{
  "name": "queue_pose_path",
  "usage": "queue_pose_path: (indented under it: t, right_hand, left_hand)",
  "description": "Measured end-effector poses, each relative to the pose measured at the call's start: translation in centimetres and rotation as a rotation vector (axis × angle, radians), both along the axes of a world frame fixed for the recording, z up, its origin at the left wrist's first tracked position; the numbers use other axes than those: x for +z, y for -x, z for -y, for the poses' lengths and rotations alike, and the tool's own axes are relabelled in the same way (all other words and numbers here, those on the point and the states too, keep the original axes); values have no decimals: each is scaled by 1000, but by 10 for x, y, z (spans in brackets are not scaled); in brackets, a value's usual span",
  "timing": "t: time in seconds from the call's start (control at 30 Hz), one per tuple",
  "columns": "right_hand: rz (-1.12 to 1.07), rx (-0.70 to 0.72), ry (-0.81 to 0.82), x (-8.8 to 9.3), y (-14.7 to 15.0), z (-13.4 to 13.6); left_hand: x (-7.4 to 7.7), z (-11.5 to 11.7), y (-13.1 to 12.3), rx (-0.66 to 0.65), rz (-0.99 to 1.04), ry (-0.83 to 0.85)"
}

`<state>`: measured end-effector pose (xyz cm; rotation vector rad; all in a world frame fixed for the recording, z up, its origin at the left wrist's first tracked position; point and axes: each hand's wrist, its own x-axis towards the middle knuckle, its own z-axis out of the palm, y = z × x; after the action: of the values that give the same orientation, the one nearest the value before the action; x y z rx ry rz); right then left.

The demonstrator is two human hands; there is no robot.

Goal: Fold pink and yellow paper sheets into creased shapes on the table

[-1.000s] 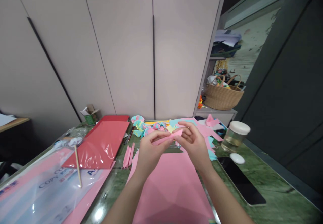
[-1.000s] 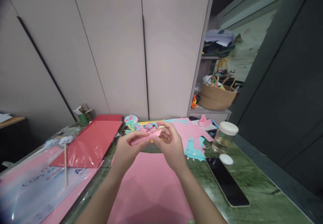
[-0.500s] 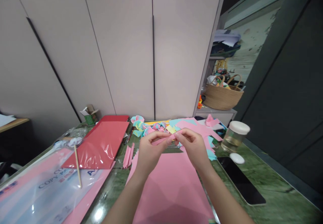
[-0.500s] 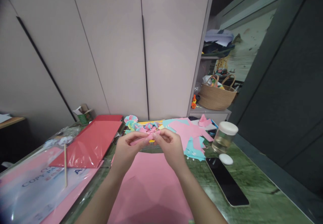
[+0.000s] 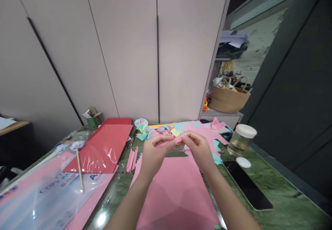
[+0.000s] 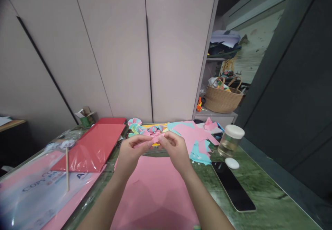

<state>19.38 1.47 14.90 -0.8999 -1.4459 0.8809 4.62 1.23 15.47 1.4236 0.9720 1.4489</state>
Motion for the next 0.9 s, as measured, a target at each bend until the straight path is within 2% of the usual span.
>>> queue_pose_path:
  t: [0.23, 0.43, 0.5, 0.7, 0.9]
  right_hand:
    - [10, -93, 15, 0, -2, 0]
    - [59, -165, -6, -3, 0, -1]
    - [66, -136, -1, -2, -2, -1]
    - [27, 91, -29, 4, -13, -3]
    - [7, 107, -23, 2, -15, -2]
  left_hand:
    - [-3, -1, 2, -55, -33, 15]
    - [-2, 0, 2, -54, -41, 0]
    - [-1, -1, 2, -48, -44, 6]
    - [-2, -4, 3, -58, -27, 39]
    - [1, -1, 2, -107, 3, 24]
